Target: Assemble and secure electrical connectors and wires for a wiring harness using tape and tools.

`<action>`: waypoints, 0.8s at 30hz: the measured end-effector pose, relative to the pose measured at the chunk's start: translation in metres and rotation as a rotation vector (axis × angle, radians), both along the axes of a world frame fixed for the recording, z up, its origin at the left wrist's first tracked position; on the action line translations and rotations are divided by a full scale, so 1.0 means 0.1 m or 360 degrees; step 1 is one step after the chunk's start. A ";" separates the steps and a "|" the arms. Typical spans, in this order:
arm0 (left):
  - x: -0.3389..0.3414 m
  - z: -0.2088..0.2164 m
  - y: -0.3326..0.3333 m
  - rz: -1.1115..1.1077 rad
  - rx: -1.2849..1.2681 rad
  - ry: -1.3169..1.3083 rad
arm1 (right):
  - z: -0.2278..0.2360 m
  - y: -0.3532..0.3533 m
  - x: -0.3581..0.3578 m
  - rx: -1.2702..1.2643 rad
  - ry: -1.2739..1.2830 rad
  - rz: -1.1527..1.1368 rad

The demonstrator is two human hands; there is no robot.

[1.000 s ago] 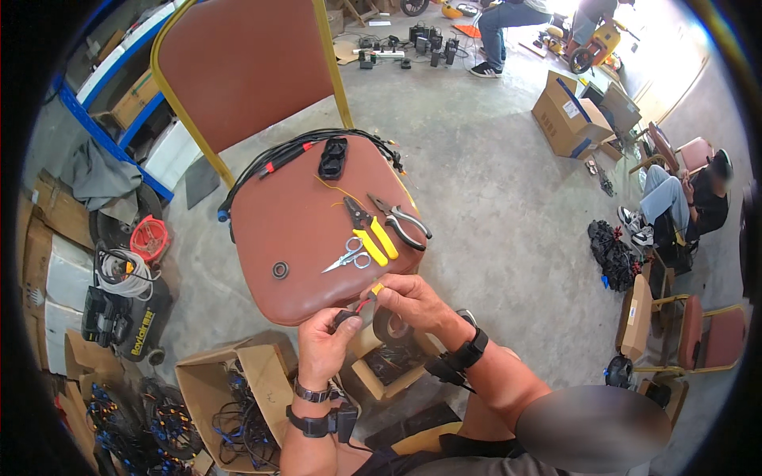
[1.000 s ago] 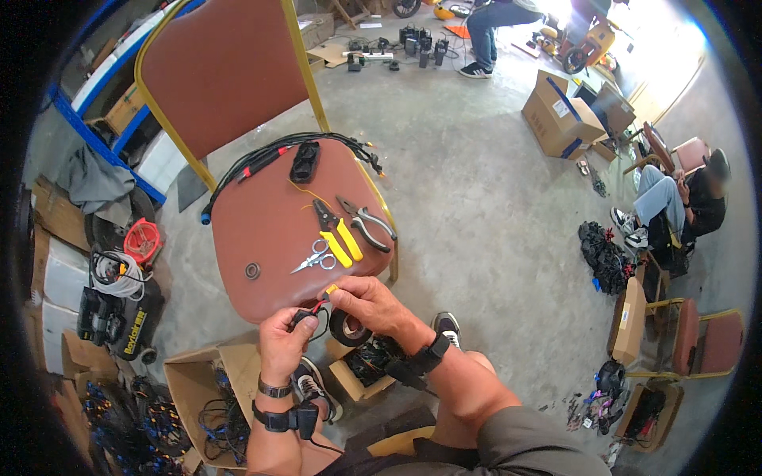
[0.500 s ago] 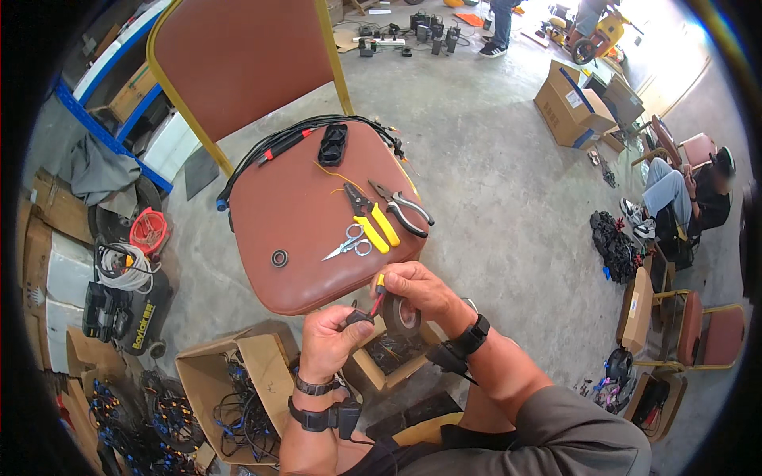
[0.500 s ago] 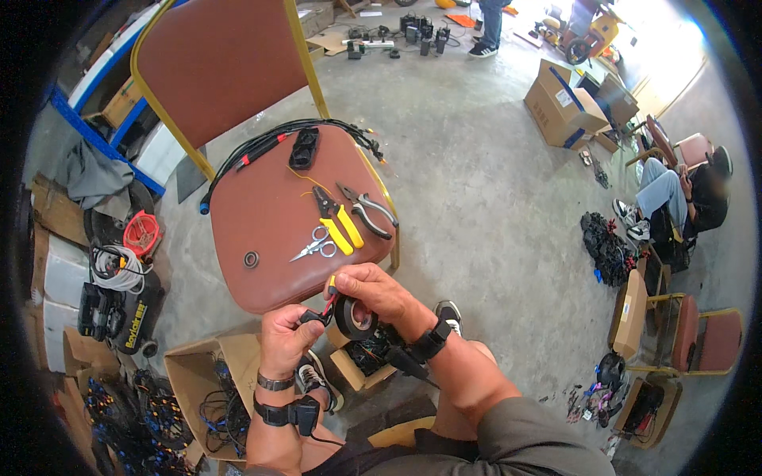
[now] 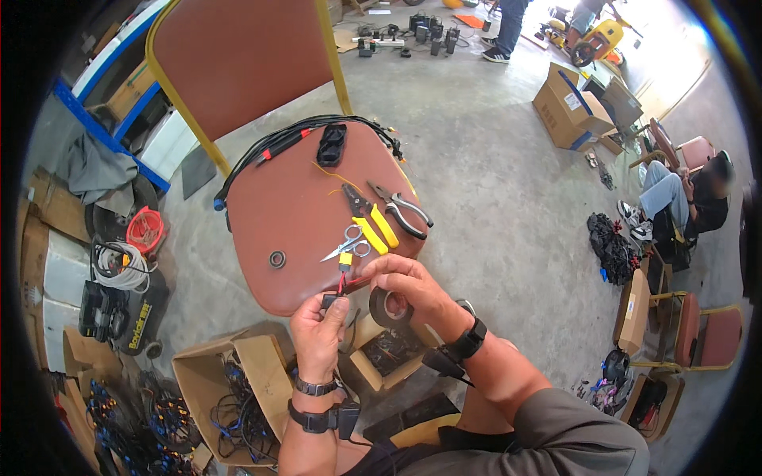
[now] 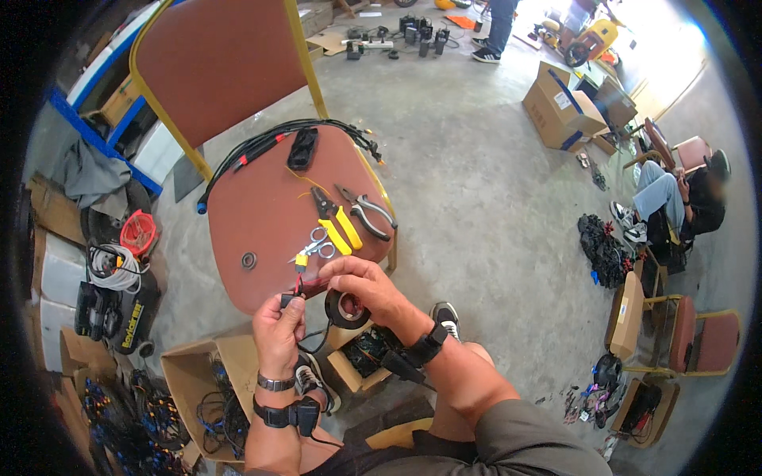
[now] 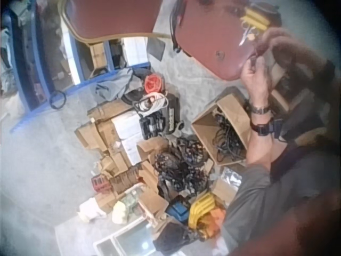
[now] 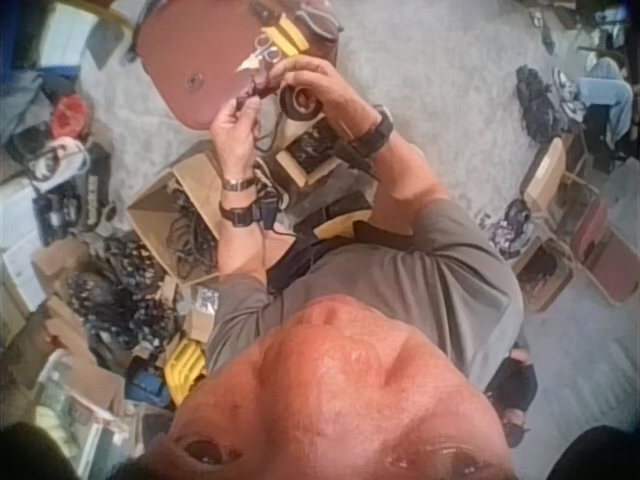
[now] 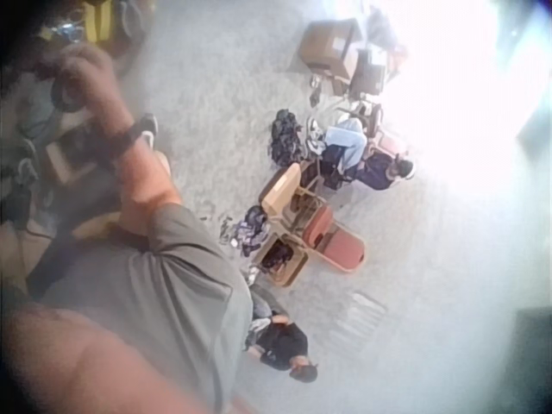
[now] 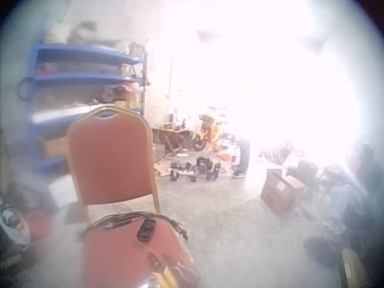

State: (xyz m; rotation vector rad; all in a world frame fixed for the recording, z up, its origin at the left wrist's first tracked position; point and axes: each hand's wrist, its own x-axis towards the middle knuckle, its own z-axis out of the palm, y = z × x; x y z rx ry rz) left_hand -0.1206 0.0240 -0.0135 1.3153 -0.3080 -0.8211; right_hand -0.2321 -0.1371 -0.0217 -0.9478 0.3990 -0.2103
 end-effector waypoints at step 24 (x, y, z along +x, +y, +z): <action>0.11 0.01 0.01 0.0287 -0.0084 0.0161 | 0.02 0.14 0.10 -0.0036 -0.0118 0.0039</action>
